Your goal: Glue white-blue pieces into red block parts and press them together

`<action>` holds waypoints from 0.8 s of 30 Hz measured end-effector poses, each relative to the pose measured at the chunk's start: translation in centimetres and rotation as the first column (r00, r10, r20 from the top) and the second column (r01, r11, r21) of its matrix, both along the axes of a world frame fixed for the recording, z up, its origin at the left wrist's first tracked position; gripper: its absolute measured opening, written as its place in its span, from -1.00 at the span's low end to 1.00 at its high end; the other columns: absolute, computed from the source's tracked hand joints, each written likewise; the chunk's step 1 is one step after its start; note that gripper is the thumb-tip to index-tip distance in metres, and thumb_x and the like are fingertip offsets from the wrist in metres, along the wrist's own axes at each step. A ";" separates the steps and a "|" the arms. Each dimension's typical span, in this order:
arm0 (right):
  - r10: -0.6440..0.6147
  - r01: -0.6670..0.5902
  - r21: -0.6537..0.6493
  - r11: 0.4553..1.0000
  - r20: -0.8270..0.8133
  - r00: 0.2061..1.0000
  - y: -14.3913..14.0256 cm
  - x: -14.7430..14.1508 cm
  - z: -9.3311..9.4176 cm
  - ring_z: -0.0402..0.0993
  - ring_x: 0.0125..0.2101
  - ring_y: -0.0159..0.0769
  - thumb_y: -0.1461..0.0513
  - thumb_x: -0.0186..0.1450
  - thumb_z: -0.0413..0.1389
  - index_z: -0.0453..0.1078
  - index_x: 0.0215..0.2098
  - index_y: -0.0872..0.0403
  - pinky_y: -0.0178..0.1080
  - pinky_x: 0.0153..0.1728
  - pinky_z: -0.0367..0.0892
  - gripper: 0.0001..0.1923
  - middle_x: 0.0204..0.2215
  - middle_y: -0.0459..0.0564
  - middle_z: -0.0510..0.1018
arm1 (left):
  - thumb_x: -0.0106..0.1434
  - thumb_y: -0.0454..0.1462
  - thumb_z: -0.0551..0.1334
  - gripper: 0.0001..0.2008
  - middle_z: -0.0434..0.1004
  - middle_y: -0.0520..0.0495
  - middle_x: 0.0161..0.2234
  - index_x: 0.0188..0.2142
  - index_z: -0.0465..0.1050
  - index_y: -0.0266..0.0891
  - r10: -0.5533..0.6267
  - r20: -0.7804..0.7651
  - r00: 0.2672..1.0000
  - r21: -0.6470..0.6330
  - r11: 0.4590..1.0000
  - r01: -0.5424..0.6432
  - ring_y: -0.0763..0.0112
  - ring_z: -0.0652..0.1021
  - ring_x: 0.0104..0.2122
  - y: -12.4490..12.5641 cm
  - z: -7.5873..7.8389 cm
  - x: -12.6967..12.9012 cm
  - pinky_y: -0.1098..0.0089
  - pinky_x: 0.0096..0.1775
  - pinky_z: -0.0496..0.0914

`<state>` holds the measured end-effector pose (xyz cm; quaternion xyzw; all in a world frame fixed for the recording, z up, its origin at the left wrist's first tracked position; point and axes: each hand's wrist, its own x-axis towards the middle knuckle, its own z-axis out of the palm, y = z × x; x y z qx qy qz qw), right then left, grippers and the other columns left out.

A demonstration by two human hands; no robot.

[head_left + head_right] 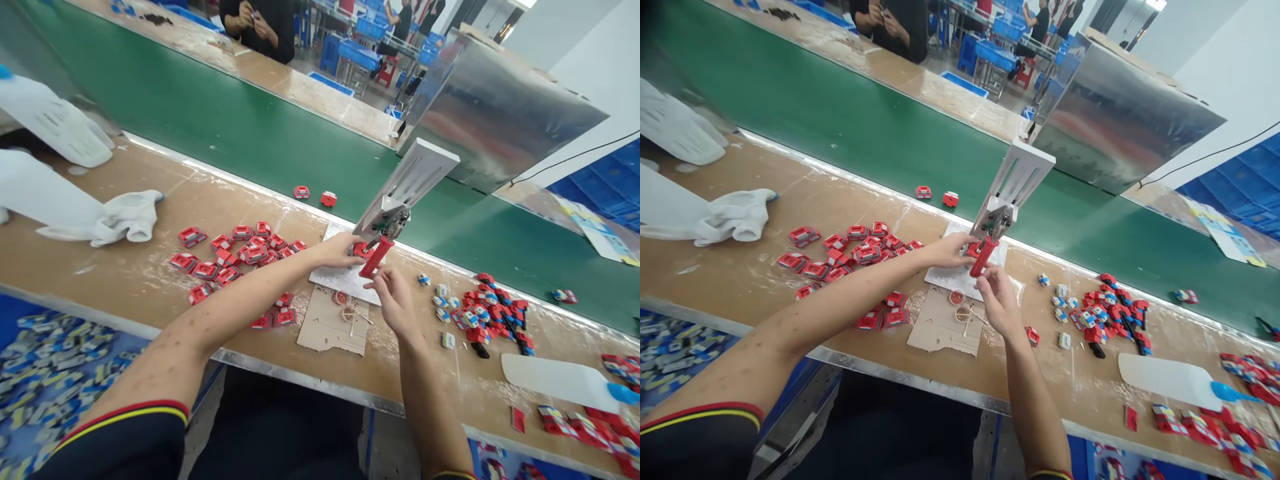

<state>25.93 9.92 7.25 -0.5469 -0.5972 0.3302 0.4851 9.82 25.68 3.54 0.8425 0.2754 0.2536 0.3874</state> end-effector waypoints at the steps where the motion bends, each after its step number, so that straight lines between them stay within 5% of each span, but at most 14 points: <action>1: -0.012 0.013 0.006 1.000 -0.008 1.000 -1.5 0.5 0.4 0.68 -0.29 -0.13 -0.22 0.38 0.22 0.38 -0.29 -0.08 -0.04 -0.30 0.61 -0.57 -0.17 0.04 0.67 | 0.10 -0.23 0.50 -0.57 0.76 -0.15 -0.04 -0.01 0.67 -0.21 -0.003 -0.038 0.999 0.014 1.000 0.003 0.15 0.69 -0.06 0.9 0.4 -0.6 0.24 0.01 0.54; 3: -0.106 0.106 0.041 0.993 -0.014 0.994 -4.9 1.9 0.7 0.71 -0.22 -0.04 -0.09 0.40 0.26 0.43 -0.22 -0.12 0.03 -0.26 0.62 -0.72 -0.07 0.09 0.68 | 0.05 -0.24 0.50 -0.59 0.76 -0.11 -0.07 -0.05 0.69 -0.19 0.039 -0.122 0.992 0.040 0.999 -0.034 0.16 0.69 -0.09 3.7 1.2 -1.9 0.27 -0.01 0.54; 5: -0.241 0.244 0.099 0.965 -0.043 0.970 -8.5 3.5 0.1 0.70 -0.16 0.08 -0.04 0.42 0.23 0.46 -0.27 -0.15 0.10 -0.26 0.59 -0.80 -0.23 0.09 0.68 | 0.14 -0.25 0.41 -0.66 0.75 -0.15 -0.08 -0.07 0.70 -0.21 0.152 -0.201 0.968 0.079 0.987 -0.139 0.12 0.68 -0.07 7.4 2.1 -3.0 0.23 0.04 0.52; 8: -0.480 0.487 0.120 0.865 -0.085 0.873 -12.8 4.8 -1.4 0.62 -0.35 0.05 -0.01 0.41 0.21 0.45 -0.40 -0.14 0.08 -0.41 0.51 -0.74 -0.35 0.06 0.63 | 0.22 -0.25 0.32 -0.56 0.65 -0.31 0.13 0.09 0.63 -0.26 0.333 -0.302 0.893 0.157 0.942 -0.298 -0.10 0.53 0.21 12.6 2.6 -2.7 0.01 0.28 0.35; 11: -0.554 0.554 0.096 0.827 -0.030 0.832 -15.2 5.1 -2.2 0.53 -0.48 -0.04 0.01 0.38 0.24 0.45 -0.47 -0.12 0.01 -0.50 0.45 -0.71 -0.39 0.04 0.60 | 0.13 -0.22 0.43 -0.37 0.53 -0.35 0.27 0.22 0.54 -0.21 0.353 -0.432 0.830 0.167 0.936 -0.311 -0.26 0.36 0.36 15.5 1.8 -0.9 -0.15 0.37 0.17; 17: -0.505 0.496 0.157 0.854 0.021 0.863 -16.7 6.3 -2.3 0.54 -0.51 -0.12 0.06 0.39 0.25 0.48 -0.46 -0.09 -0.11 -0.53 0.47 -0.73 -0.43 -0.02 0.61 | 0.06 -0.10 0.51 0.01 0.32 -0.47 0.42 0.46 0.24 -0.21 0.380 -0.591 0.712 0.193 0.923 -0.333 -0.31 0.35 0.39 15.6 0.9 -2.2 -0.16 0.35 0.20; 21: -0.431 0.403 0.283 0.870 0.041 0.901 -14.9 7.1 -2.7 0.59 -0.44 -0.22 0.15 0.44 0.22 0.48 -0.39 -0.02 -0.23 -0.46 0.46 -0.77 -0.41 -0.04 0.64 | 0.04 -0.01 0.52 -0.33 0.69 -0.34 0.06 0.12 0.63 -0.24 0.405 -0.630 0.662 0.201 0.909 -0.365 -0.18 0.61 0.12 14.2 2.7 -4.6 0.11 0.16 0.45; 24: -0.470 0.376 0.358 0.855 0.224 0.854 -13.5 8.4 -3.1 0.60 -0.36 -0.24 0.16 0.44 0.23 0.49 -0.36 0.00 -0.23 -0.35 0.47 -0.79 -0.35 -0.02 0.67 | 0.12 0.11 0.46 -0.33 0.71 -0.29 -0.05 0.03 0.66 -0.37 0.454 -0.573 0.682 0.244 0.889 -0.387 -0.07 0.64 0.03 12.4 5.0 -5.9 0.11 0.15 0.48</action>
